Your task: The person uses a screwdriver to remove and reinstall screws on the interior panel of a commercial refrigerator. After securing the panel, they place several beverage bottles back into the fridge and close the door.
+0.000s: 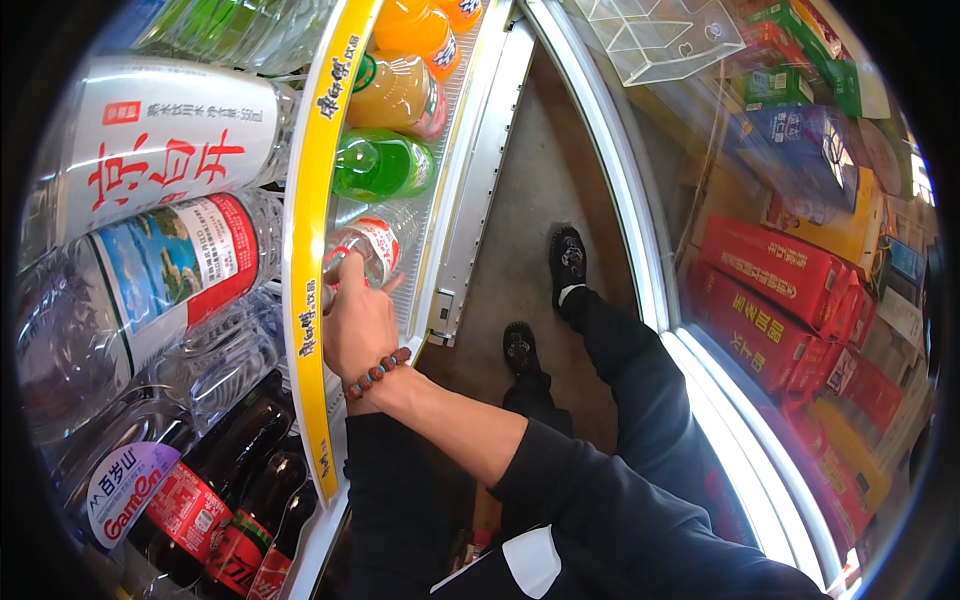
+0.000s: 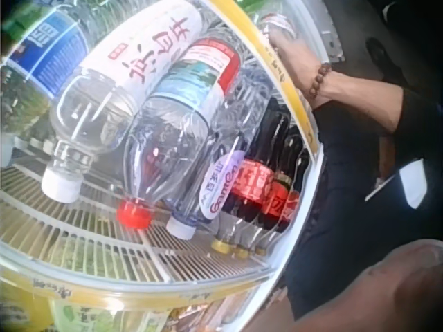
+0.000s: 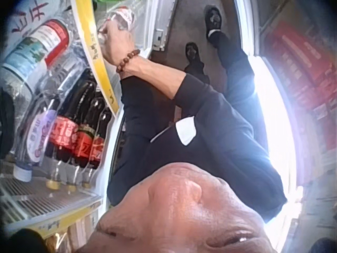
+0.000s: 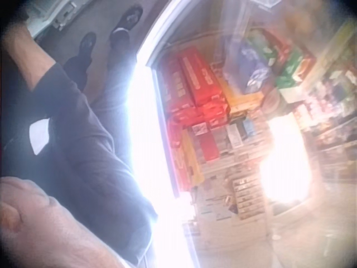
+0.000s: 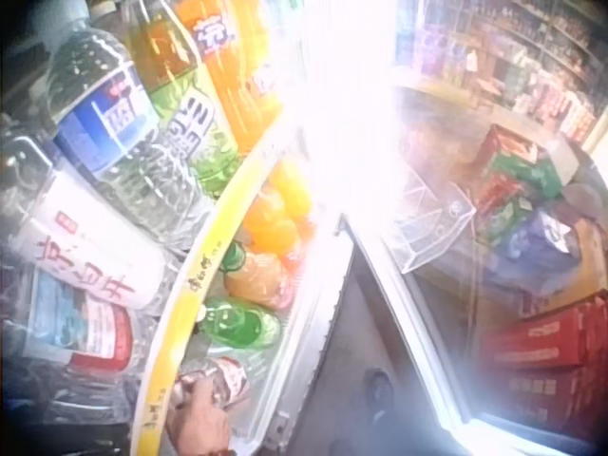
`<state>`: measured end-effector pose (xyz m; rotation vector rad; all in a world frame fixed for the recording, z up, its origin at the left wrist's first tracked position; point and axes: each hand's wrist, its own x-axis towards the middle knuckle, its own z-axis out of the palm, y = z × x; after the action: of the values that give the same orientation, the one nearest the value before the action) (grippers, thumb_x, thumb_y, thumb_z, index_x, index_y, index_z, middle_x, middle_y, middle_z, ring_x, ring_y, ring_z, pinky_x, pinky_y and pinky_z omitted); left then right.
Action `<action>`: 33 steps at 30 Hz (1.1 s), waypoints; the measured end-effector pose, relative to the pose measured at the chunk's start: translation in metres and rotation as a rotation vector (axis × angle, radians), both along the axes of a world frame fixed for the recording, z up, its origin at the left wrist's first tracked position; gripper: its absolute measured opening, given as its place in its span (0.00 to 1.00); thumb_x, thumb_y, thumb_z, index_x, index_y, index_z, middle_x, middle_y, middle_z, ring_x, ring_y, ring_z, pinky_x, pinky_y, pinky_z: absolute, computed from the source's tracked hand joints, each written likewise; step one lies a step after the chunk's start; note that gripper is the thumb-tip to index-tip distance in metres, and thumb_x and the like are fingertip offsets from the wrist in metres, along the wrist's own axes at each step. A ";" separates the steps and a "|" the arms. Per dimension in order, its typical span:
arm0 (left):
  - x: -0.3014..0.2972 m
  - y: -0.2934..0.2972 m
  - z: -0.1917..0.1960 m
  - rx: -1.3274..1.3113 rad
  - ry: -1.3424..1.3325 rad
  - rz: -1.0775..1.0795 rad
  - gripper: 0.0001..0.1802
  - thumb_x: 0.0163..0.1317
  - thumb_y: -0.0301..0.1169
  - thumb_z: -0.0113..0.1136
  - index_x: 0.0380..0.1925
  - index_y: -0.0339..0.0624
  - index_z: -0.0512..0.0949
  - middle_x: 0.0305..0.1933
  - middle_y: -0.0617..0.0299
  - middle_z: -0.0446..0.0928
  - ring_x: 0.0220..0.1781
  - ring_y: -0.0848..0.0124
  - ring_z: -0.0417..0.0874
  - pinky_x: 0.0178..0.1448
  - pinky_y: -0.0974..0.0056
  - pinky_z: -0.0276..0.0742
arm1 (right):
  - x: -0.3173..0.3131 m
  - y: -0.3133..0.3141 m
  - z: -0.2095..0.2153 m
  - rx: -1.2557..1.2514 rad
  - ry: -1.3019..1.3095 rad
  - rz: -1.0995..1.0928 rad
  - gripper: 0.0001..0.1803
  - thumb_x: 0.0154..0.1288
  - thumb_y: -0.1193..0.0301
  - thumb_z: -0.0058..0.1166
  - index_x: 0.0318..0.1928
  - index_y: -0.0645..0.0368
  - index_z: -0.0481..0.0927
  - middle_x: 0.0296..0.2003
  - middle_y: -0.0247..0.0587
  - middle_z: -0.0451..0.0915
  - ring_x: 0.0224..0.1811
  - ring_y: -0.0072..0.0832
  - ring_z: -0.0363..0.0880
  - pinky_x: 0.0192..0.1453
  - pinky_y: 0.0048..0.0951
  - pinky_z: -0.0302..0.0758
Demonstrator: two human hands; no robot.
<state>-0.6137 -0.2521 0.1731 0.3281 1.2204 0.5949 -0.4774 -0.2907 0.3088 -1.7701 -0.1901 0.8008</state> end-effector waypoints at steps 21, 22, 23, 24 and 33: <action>0.080 -0.014 -0.021 -0.002 0.105 0.198 0.28 0.79 0.47 0.47 0.74 0.52 0.64 0.78 0.59 0.66 0.80 0.56 0.64 0.80 0.24 0.39 | 0.024 -0.325 0.102 -0.296 0.232 0.037 0.09 0.74 0.67 0.59 0.45 0.60 0.83 0.40 0.45 0.88 0.38 0.31 0.89 0.41 0.32 0.84; 0.080 -0.026 -0.014 -0.079 0.161 0.245 0.28 0.80 0.46 0.45 0.76 0.53 0.61 0.79 0.60 0.65 0.80 0.55 0.64 0.81 0.26 0.38 | 0.026 -0.355 0.126 -0.419 0.016 0.118 0.07 0.72 0.68 0.60 0.43 0.59 0.84 0.38 0.45 0.88 0.38 0.35 0.89 0.43 0.36 0.84; 0.080 -0.040 -0.006 -0.150 0.142 0.212 0.28 0.80 0.45 0.44 0.76 0.52 0.60 0.78 0.58 0.66 0.80 0.54 0.63 0.81 0.28 0.40 | 0.031 -0.378 0.147 -0.456 -0.182 0.133 0.06 0.69 0.71 0.61 0.41 0.59 0.84 0.38 0.45 0.87 0.41 0.39 0.88 0.47 0.40 0.82; 0.075 -0.059 0.005 -0.221 0.132 0.195 0.28 0.81 0.44 0.43 0.76 0.52 0.60 0.78 0.57 0.67 0.81 0.53 0.63 0.82 0.30 0.41 | 0.031 -0.399 0.170 -0.478 -0.398 0.156 0.04 0.66 0.73 0.62 0.39 0.59 0.85 0.38 0.44 0.87 0.44 0.42 0.86 0.52 0.43 0.80; 0.057 -0.249 0.199 -0.128 -0.023 -0.611 0.23 0.77 0.49 0.55 0.45 0.39 0.84 0.26 0.63 0.81 0.23 0.75 0.77 0.27 0.70 0.71 | -0.003 -0.496 0.317 -0.469 -0.585 0.185 0.06 0.62 0.78 0.62 0.41 0.60 0.82 0.45 0.48 0.86 0.51 0.44 0.85 0.56 0.41 0.79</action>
<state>-0.5568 -0.5009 0.3716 0.5553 1.0576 -0.0066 -0.4806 -0.7868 0.6254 -2.4322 -0.5980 0.4518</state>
